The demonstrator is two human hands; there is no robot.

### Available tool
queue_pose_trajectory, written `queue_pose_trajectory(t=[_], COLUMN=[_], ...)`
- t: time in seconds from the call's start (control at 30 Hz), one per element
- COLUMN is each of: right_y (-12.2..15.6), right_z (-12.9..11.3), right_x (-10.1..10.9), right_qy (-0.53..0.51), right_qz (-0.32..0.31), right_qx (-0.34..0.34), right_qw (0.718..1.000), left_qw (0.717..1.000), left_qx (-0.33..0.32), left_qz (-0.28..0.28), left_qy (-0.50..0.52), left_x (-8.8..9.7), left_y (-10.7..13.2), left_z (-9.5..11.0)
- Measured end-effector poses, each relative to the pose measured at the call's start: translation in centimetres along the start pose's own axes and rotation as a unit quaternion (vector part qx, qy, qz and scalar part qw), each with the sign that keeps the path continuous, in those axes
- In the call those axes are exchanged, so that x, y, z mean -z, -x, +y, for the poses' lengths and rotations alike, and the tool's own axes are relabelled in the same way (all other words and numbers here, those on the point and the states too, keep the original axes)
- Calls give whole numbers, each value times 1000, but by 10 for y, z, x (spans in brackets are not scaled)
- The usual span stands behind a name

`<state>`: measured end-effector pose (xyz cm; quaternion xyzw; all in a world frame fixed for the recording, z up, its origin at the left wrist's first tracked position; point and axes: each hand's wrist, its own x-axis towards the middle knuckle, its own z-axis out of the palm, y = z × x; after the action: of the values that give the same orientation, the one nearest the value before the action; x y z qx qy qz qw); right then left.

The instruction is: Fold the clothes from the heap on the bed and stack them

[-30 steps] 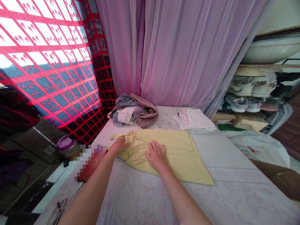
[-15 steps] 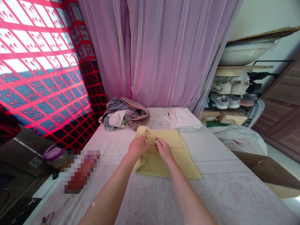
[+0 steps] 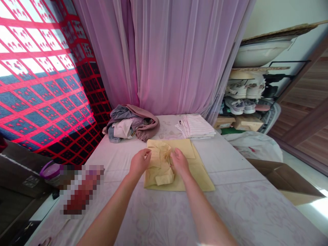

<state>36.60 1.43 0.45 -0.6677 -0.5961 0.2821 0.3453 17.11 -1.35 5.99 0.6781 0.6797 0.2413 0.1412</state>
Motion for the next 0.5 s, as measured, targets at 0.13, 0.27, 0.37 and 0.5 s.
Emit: queue_pose_trajectory(t=[0.13, 0.27, 0.37, 0.5], right_y=[-16, -39, -62, -89], right_z=[-29, -75, -103, -118], right_x=[16, 12, -11, -45], right_qy=[101, 219, 267, 288], right_qz=[47, -31, -87, -125], right_qx=[46, 142, 145, 107], right_qw=[993, 965, 949, 943], left_qw=[998, 998, 996, 992], left_qx=[-44, -11, -9, -39], left_qz=[6, 44, 91, 118], left_qy=[-34, -34, -7, 13], left_x=[-15, -34, -43, -48], left_y=[10, 37, 53, 63], left_z=[-34, -48, -52, -57])
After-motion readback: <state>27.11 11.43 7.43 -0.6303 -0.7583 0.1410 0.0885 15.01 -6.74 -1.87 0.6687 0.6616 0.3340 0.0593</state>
